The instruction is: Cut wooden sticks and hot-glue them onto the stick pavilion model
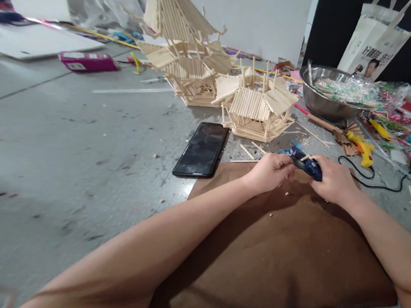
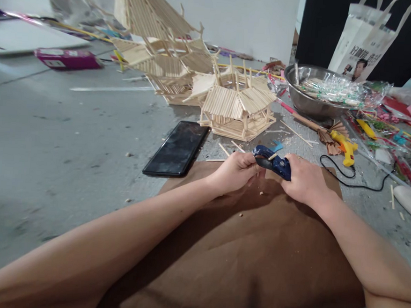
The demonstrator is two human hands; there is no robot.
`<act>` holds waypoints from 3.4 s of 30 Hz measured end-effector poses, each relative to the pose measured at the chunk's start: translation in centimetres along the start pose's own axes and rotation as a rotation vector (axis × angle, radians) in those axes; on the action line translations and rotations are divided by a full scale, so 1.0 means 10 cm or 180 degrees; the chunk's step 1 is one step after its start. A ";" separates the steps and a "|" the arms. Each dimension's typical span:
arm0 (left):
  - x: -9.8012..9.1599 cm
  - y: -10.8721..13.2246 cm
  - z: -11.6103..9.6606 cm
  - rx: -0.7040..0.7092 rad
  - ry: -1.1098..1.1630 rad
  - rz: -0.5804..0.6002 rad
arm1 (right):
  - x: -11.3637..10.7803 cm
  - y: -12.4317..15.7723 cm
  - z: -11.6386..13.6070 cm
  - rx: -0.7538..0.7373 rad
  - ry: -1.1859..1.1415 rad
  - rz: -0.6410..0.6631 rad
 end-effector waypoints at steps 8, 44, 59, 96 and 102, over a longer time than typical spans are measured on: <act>0.00 0.01 -0.03 0.0059 -0.0028 -0.0028 | 0.00 0.00 0.00 0.0068 0.0169 -0.0008; 0.00 -0.03 0.11 0.0261 -0.0369 -0.0266 | 0.01 -0.05 -0.01 -0.0353 -0.0469 -0.0034; 0.00 -0.03 0.09 -0.0551 0.1094 0.0386 | -0.06 -0.03 0.01 -0.0382 -0.0518 0.0057; 0.00 -0.02 0.07 -0.0226 0.0597 0.0338 | -0.02 0.00 0.00 0.0067 0.0212 0.0090; 0.01 -0.03 0.09 -0.0247 0.0339 0.0256 | 0.00 -0.01 0.00 0.0139 0.0266 0.0160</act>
Point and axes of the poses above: each hand's wrist, its own y-axis away from the middle knuckle, its own x-axis out of the palm, z = x × y, the point moved 2 cm from there along -y, towards the middle knuckle, and after that the axes turned 6 degrees about y, right-handed, at the moved point
